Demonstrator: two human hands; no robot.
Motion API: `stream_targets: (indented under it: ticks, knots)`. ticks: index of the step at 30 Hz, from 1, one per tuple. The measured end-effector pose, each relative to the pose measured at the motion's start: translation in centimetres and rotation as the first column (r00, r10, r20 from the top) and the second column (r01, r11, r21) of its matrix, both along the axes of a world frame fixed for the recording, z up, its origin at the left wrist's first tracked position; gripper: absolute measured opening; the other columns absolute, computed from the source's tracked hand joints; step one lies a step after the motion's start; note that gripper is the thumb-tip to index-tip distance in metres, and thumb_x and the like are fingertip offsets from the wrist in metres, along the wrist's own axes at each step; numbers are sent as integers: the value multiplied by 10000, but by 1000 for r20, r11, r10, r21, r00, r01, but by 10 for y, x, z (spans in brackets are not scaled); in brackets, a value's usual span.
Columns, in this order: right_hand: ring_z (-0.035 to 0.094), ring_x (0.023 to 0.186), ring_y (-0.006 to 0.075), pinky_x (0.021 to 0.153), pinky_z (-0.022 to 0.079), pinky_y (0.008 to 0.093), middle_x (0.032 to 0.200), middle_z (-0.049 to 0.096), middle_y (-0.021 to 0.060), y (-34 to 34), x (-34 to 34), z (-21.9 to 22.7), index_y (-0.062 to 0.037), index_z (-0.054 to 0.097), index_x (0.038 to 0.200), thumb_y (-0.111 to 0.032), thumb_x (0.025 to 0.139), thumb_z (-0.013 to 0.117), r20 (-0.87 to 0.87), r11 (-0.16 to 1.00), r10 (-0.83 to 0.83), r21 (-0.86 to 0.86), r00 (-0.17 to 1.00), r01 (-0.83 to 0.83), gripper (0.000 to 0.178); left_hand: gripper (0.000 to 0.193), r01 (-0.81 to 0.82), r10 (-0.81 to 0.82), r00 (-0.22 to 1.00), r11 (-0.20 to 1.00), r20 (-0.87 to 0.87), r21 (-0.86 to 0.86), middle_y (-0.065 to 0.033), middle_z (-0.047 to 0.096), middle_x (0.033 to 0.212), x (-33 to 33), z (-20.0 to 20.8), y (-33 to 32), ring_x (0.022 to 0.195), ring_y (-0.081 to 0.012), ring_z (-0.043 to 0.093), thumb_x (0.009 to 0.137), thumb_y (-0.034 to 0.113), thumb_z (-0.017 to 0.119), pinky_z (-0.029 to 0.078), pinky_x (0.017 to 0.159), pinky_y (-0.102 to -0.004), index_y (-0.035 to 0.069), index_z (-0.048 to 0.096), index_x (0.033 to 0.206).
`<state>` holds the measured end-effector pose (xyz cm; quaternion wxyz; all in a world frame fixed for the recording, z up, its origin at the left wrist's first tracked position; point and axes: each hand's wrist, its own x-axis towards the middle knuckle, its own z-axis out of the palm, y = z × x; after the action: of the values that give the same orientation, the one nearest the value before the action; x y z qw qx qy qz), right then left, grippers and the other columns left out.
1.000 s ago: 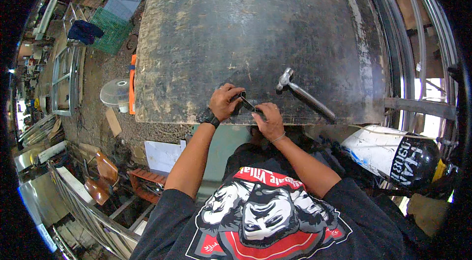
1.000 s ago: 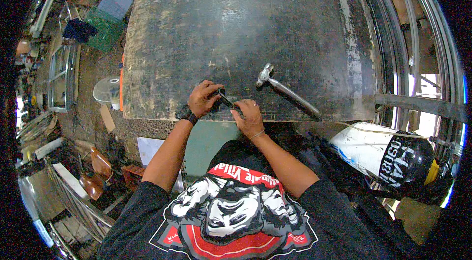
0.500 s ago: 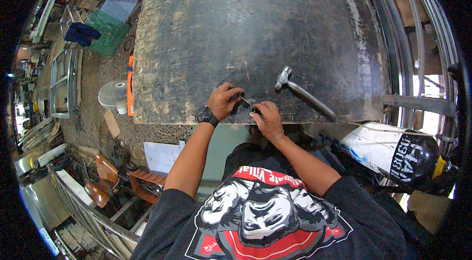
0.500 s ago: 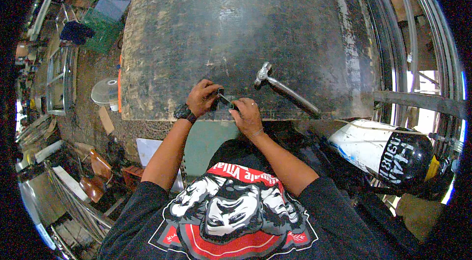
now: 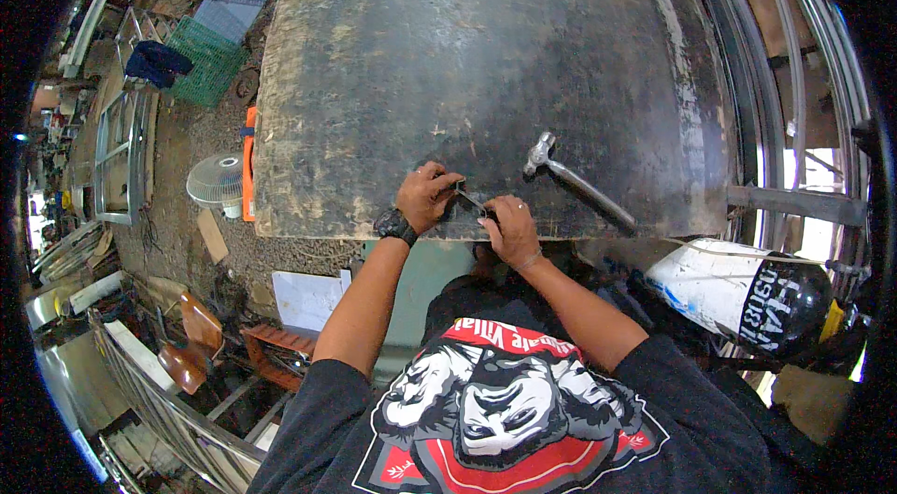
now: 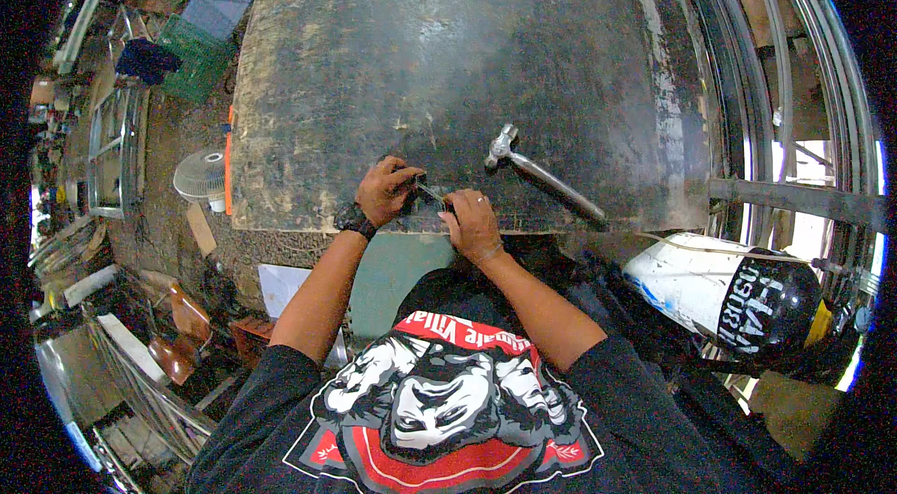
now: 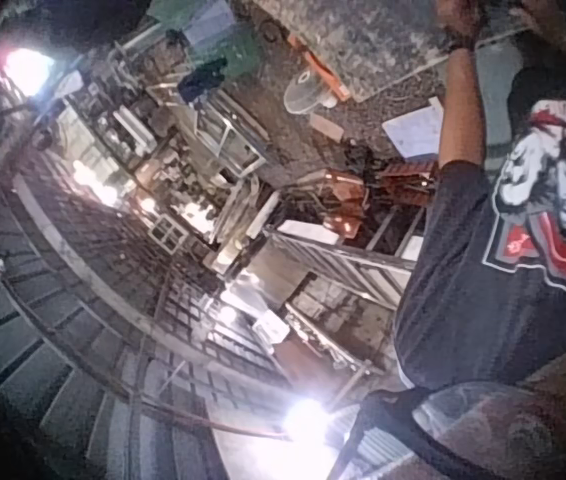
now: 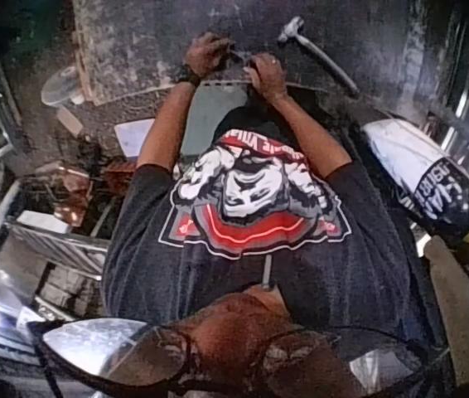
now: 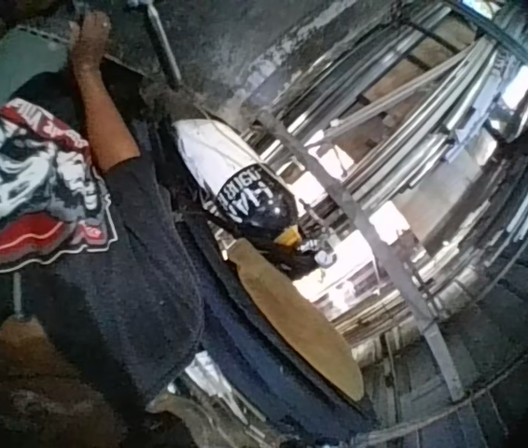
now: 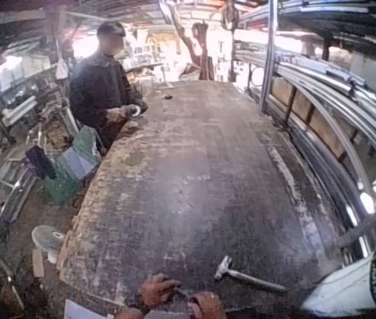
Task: The person hammers a small metal bracket on a workbench, then walks to a large metal frame on the floor and fits the bracket into a joint. The person adjusts the bracket by hand to secure it in place.
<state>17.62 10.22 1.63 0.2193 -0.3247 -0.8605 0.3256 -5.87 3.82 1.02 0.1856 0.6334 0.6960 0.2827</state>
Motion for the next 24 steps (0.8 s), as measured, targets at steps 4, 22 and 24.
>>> stream_targets:
  ticks: [4,22,24]
  knots:
    - [625,1009,366,885,491,462,1051,662,164,3,2,1,-19,665,1098,-148,886,737,-28,999,39,37,999,-38,258,351,-8,8,1000,1000,1,2,-106,648,1151,2,5,-1,1004,-340,639,845,153,780,531,863,-429,200,743,1191]
    - [615,1047,381,915,499,460,1106,647,186,3,3,3,-13,646,1201,-174,896,729,-20,998,57,23,998,-57,354,558,27,-21,993,998,113,-51,-129,621,1142,-3,14,2,1014,-346,631,820,135,817,529,853,-417,152,640,1349]
    - [606,1082,399,951,497,461,1152,637,207,3,7,4,-9,627,1261,-171,897,729,-38,999,30,-28,999,-31,411,626,29,-12,991,992,131,-125,-143,608,1181,-3,19,3,1023,-358,628,825,140,818,530,860,-426,153,587,1406]
